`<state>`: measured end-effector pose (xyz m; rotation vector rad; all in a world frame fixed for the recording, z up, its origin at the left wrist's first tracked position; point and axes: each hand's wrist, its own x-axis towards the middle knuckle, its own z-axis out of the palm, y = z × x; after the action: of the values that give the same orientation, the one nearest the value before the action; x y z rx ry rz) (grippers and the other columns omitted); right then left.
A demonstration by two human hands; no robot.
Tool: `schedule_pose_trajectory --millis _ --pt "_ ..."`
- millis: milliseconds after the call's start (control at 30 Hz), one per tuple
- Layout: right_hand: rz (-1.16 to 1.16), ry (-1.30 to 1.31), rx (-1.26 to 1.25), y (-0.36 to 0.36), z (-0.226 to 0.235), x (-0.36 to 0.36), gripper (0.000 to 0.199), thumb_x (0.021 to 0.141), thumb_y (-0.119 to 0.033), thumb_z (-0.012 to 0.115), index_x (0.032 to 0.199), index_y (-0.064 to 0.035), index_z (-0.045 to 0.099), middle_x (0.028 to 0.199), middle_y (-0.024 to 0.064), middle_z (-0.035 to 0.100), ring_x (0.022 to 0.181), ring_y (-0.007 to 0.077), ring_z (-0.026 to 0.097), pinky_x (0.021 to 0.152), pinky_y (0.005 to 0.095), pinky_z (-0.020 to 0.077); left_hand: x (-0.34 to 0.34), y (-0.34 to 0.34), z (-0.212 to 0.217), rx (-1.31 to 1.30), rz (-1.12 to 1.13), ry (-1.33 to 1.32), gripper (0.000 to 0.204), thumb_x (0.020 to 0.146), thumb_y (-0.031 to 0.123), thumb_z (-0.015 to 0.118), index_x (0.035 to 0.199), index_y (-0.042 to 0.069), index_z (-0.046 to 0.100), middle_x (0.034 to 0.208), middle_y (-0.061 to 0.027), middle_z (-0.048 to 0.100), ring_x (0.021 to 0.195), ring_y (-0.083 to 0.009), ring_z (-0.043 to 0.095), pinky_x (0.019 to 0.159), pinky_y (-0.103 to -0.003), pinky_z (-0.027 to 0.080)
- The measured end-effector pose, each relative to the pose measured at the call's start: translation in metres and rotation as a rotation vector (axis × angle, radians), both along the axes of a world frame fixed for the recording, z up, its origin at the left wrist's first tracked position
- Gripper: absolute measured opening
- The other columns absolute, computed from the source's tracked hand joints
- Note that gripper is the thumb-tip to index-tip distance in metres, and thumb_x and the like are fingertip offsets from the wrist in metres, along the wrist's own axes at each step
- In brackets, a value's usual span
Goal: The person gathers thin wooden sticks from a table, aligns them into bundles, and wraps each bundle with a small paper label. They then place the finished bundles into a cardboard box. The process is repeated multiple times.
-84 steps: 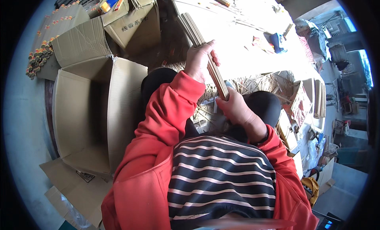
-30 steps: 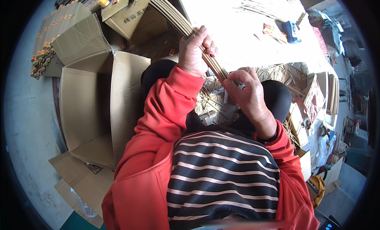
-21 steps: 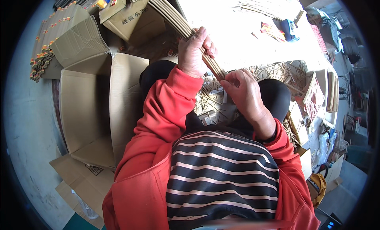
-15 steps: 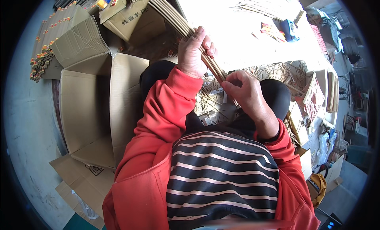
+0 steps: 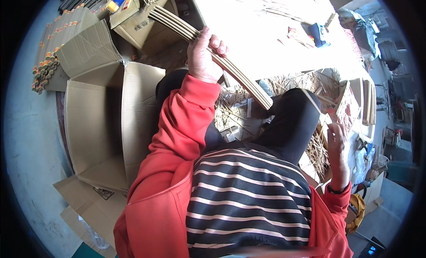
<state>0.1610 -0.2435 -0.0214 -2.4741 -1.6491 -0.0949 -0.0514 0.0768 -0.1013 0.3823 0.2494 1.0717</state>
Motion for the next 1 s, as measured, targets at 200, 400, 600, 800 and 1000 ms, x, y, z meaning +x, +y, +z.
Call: schedule_pose_trajectory --millis 200,400,600,800,1000 --pt "-0.375 -0.049 -0.074 -0.187 -0.069 0.080 0.010 0.081 -0.001 0.052 0.091 -0.0013 0.053 0.087 0.0166 0.055 0.080 0.0315 0.053 0.073 0.0366 0.0433 0.002 -0.004 0.001 -0.010 -0.035 0.025 0.024 0.085 0.021 0.055 0.066 0.012 0.043 0.058 0.0012 0.043 0.052 -0.0130 0.044 0.050 -0.027 0.038" --pt "-0.576 0.249 0.229 -0.135 -0.070 0.082 0.006 0.078 -0.004 0.057 0.083 -0.0009 0.057 0.080 0.0100 0.056 0.071 0.0199 0.053 0.067 0.0300 0.0435 0.001 -0.008 0.003 0.012 -0.049 0.032 0.023 0.085 0.021 0.057 0.068 0.013 0.043 0.060 0.0016 0.043 0.053 -0.0125 0.044 0.051 -0.027 0.038" --pt "0.166 0.512 0.325 0.076 -0.008 -0.057 0.010 0.076 -0.001 0.064 0.086 -0.0012 0.062 0.080 0.0060 0.057 0.070 0.0123 0.056 0.061 0.0231 0.0448 0.004 -0.010 0.006 0.033 -0.049 0.053 0.026 0.084 0.024 0.058 0.066 0.013 0.044 0.061 0.0027 0.043 0.056 -0.0118 0.043 0.052 -0.026 0.037" --pt "0.234 0.721 0.147 0.132 -0.026 -0.094 0.012 0.077 -0.003 0.065 0.089 -0.0015 0.063 0.084 0.0061 0.057 0.070 0.0124 0.054 0.061 0.0233 0.0438 0.001 -0.008 0.005 0.051 -0.034 0.007 0.022 0.084 0.022 0.060 0.070 0.012 0.047 0.061 0.0012 0.044 0.055 -0.0135 0.045 0.051 -0.027 0.038" --pt "0.160 0.682 0.187 0.138 -0.030 -0.100 0.010 0.076 -0.007 0.064 0.086 -0.0034 0.064 0.079 0.0098 0.059 0.070 0.0216 0.059 0.061 0.0279 0.0479 0.000 -0.008 0.006 0.070 -0.007 -0.014 0.019 0.083 0.020 0.061 0.072 0.012 0.048 0.060 0.0000 0.044 0.054 -0.0148 0.046 0.050 -0.028 0.039"
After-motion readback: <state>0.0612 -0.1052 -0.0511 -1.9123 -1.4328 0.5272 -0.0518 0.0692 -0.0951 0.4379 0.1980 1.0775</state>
